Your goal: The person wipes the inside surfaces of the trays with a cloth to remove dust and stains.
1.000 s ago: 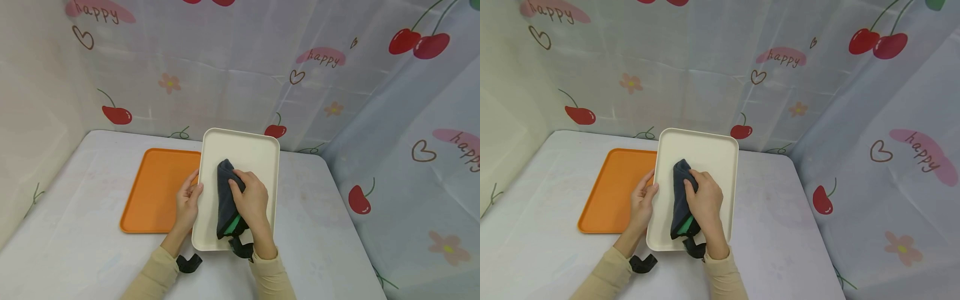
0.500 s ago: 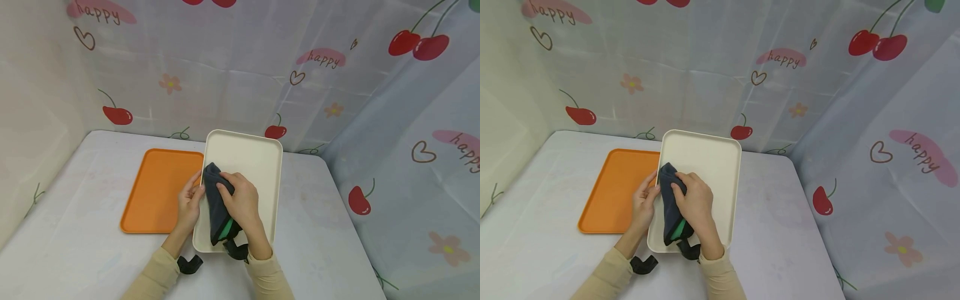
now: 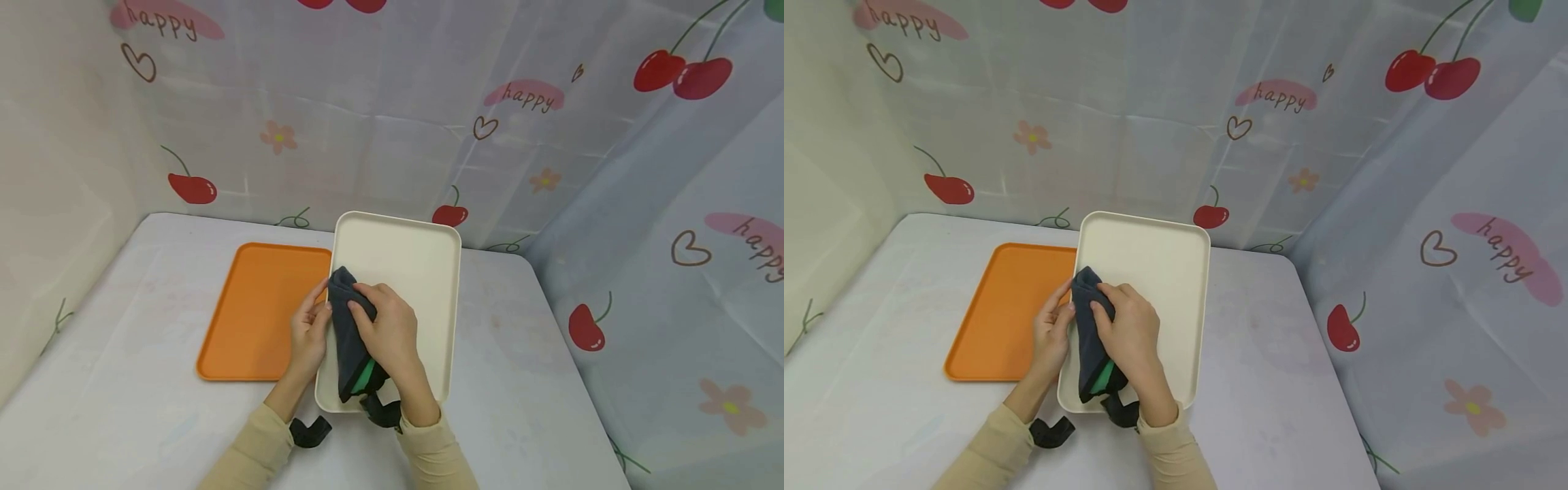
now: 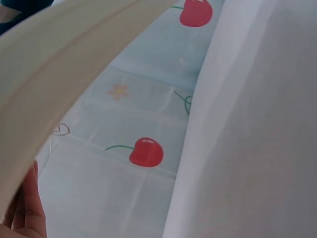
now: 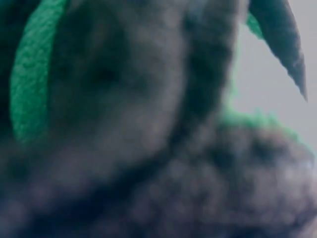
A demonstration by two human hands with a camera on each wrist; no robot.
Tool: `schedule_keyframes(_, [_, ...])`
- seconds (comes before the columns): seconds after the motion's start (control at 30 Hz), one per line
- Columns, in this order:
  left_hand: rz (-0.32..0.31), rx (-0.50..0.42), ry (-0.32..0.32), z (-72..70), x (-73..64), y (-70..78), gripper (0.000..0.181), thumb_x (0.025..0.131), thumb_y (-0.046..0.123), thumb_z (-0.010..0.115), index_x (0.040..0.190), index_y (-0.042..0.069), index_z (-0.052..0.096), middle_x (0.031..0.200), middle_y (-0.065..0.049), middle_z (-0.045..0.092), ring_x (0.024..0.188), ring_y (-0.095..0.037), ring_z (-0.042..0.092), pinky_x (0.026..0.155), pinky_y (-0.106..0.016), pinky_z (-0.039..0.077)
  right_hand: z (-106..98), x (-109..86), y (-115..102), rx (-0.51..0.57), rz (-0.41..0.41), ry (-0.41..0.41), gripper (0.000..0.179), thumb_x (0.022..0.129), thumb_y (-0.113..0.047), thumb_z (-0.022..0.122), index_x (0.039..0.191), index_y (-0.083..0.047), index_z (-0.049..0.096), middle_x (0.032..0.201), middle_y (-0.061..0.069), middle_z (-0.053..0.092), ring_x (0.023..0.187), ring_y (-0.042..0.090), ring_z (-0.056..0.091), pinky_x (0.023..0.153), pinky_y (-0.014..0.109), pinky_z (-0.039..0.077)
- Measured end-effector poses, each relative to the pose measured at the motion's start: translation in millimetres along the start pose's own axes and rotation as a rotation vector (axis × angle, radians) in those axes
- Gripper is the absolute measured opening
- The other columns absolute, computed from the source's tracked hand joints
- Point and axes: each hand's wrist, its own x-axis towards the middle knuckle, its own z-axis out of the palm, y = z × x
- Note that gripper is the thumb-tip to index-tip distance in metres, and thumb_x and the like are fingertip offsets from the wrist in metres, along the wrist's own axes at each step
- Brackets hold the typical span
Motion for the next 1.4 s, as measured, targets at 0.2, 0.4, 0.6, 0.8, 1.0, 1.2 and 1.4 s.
schedule_keyframes(0.2, [-0.007, 0.015, 0.016, 0.0, 0.4, 0.9, 0.045, 0.099, -0.001, 0.046, 0.143, 0.002, 0.047, 0.088, 0.015, 0.069, 0.085, -0.001, 0.063, 0.079, -0.014, 0.050, -1, -2.3, 1, -0.009, 0.001, 0.003, 0.028, 0.089, -0.023, 0.071, 0.116, -0.012, 0.073, 0.093, 0.002, 0.070, 0.079, 0.018, 0.067, 0.065, 0.030, 0.052])
schedule_keyframes(0.4, [-0.030, 0.003, 0.009, -0.7, -0.4, 2.9, 0.044, 0.100, 0.003, 0.046, 0.145, 0.002, 0.046, 0.096, 0.019, 0.070, 0.094, 0.000, 0.066, 0.085, -0.014, 0.052, -4, -3.8, 4, -0.010, 0.015, -0.009, 0.028, 0.089, -0.022, 0.071, 0.116, -0.013, 0.073, 0.094, 0.003, 0.071, 0.083, 0.019, 0.068, 0.069, 0.033, 0.054])
schedule_keyframes(0.6, [-0.028, -0.034, 0.012, -1.4, 0.8, 3.4, 0.044, 0.101, 0.006, 0.047, 0.145, 0.004, 0.046, 0.095, 0.015, 0.072, 0.085, -0.004, 0.071, 0.071, -0.021, 0.058, -9, -5.3, 13, -0.017, 0.031, 0.013, 0.028, 0.089, -0.022, 0.071, 0.116, -0.012, 0.073, 0.097, 0.004, 0.071, 0.087, 0.022, 0.069, 0.072, 0.036, 0.055])
schedule_keyframes(0.8, [-0.007, -0.017, 0.044, -2.6, 3.1, 2.7, 0.042, 0.101, 0.006, 0.049, 0.142, 0.004, 0.050, 0.097, 0.007, 0.073, 0.086, -0.006, 0.071, 0.071, -0.022, 0.058, -15, -7.1, 24, -0.016, 0.059, 0.040, 0.029, 0.089, -0.022, 0.072, 0.116, -0.013, 0.073, 0.098, 0.005, 0.072, 0.088, 0.025, 0.069, 0.072, 0.039, 0.055])
schedule_keyframes(1.0, [-0.008, -0.007, 0.067, -3.7, 3.4, 2.2, 0.042, 0.100, 0.004, 0.050, 0.141, 0.004, 0.051, 0.093, 0.014, 0.072, 0.085, -0.003, 0.069, 0.072, -0.019, 0.057, -21, -8.4, 34, -0.015, 0.081, 0.064, 0.028, 0.089, -0.020, 0.071, 0.115, -0.012, 0.073, 0.097, 0.006, 0.072, 0.088, 0.026, 0.069, 0.073, 0.040, 0.055])
schedule_keyframes(1.2, [-0.013, -0.006, 0.079, -5.6, 4.4, 1.6, 0.042, 0.099, 0.002, 0.050, 0.141, 0.003, 0.050, 0.090, 0.015, 0.071, 0.082, -0.003, 0.068, 0.069, -0.018, 0.056, -28, -11.3, 48, -0.011, 0.152, 0.088, 0.029, 0.089, -0.021, 0.071, 0.116, -0.012, 0.073, 0.100, 0.009, 0.072, 0.091, 0.030, 0.069, 0.074, 0.045, 0.054])
schedule_keyframes(1.4, [-0.013, -0.034, 0.067, -6.5, 5.2, 3.7, 0.043, 0.099, 0.003, 0.050, 0.142, 0.003, 0.049, 0.091, 0.013, 0.072, 0.082, -0.004, 0.068, 0.069, -0.020, 0.057, -38, -13.5, 61, -0.019, 0.236, 0.102, 0.030, 0.090, -0.023, 0.070, 0.118, -0.013, 0.072, 0.105, 0.010, 0.072, 0.097, 0.032, 0.068, 0.081, 0.048, 0.053])
